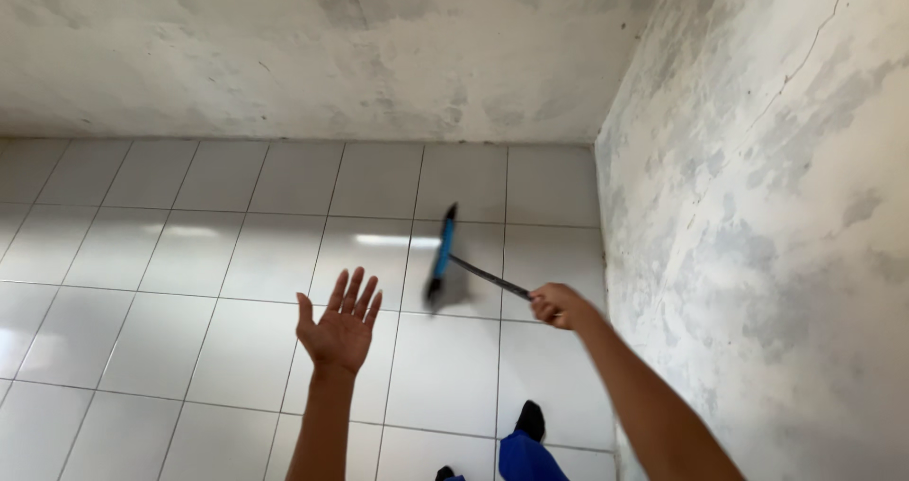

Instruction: The person sweeps the floor using a broom, pushing the broom head along the baseboards and through an open area.

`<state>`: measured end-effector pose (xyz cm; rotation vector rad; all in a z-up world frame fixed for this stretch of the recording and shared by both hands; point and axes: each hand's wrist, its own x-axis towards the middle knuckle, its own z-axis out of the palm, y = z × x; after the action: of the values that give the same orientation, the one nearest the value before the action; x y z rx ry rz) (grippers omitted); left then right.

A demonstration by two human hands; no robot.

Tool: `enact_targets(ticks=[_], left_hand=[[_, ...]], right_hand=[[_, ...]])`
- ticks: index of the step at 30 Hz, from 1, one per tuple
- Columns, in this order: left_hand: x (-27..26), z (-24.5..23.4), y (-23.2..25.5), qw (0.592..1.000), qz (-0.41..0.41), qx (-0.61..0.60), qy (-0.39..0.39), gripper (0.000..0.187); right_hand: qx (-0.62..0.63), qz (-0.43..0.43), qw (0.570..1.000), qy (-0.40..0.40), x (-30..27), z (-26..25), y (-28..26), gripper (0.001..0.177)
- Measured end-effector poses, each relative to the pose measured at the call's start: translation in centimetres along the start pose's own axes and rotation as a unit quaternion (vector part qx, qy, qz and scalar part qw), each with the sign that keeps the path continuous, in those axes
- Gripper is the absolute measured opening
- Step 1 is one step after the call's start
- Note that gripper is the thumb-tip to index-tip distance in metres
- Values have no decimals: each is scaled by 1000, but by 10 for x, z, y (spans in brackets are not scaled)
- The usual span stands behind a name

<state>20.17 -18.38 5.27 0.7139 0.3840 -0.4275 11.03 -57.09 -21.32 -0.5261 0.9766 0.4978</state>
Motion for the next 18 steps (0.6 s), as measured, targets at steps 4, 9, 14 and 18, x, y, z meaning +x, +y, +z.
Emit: enact_targets(ticks=[4, 9, 14, 18], left_hand=[[10, 2, 6, 1000, 18, -19, 12, 85], [17, -6, 6, 999, 25, -40, 26, 85], [36, -1, -5, 998, 8, -39, 47, 85], [59, 4, -5, 998, -9, -45, 43, 85]], right_hand=[[-35, -30, 999, -9, -53, -59, -41, 28], [-23, -67, 996, 63, -123, -113, -77, 25], [-79, -148, 942, 292, -129, -126, -79, 21], [-49, -138, 946, 291, -87, -111, -52, 20]])
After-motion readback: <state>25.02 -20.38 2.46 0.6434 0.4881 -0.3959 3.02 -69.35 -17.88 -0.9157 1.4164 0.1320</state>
